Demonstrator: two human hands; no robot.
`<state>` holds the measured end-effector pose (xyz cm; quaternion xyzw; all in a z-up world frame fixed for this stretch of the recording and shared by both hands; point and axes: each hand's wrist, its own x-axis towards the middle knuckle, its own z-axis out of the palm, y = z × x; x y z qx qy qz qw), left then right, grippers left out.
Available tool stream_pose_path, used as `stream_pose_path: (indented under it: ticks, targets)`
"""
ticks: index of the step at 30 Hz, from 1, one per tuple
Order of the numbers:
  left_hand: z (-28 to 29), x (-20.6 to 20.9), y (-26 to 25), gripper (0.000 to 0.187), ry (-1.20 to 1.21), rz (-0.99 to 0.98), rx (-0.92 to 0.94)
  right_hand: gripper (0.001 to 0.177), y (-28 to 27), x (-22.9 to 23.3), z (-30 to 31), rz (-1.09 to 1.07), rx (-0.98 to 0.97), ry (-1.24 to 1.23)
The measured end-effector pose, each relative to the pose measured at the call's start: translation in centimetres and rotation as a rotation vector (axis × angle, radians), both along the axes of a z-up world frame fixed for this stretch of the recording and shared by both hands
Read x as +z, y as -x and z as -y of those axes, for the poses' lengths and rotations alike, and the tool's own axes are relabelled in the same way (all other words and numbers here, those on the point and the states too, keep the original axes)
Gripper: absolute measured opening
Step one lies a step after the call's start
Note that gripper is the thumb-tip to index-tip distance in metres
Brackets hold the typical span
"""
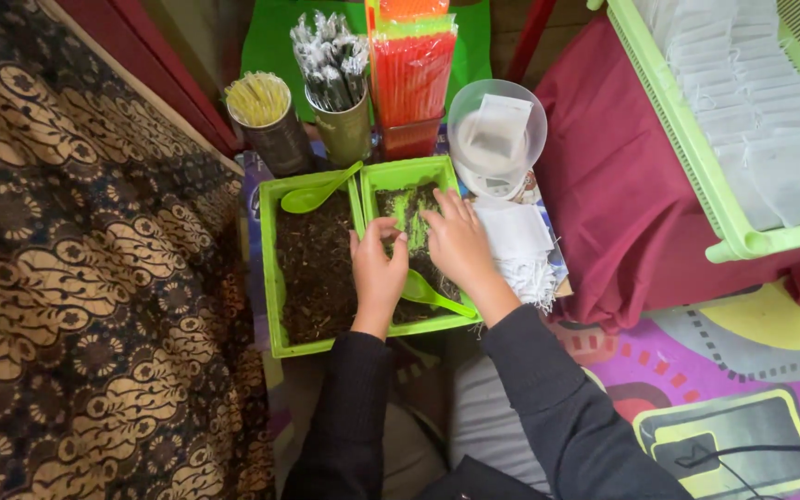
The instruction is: The person fills small white bags with tea leaves from green containers using a green spoon and then places the filled bags into a larger tray.
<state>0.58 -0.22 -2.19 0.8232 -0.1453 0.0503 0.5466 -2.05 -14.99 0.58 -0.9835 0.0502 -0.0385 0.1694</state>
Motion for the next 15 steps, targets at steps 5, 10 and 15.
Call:
stream_pose_path:
  ticks: [5,10,15]
  targets:
    - [0.0,-0.4,-0.2,0.023,0.004,-0.003,0.007,0.034,0.1,0.3,-0.2,0.009,0.009,0.017]
    - [-0.1,-0.3,0.2,0.021,-0.011,0.025,0.009,0.033,0.3,0.6,-0.2,-0.001,0.008,-0.011]
    - [-0.1,0.2,0.2,0.019,-0.006,0.028,0.006,0.031,0.2,-0.2,-0.1,0.035,0.027,0.002]
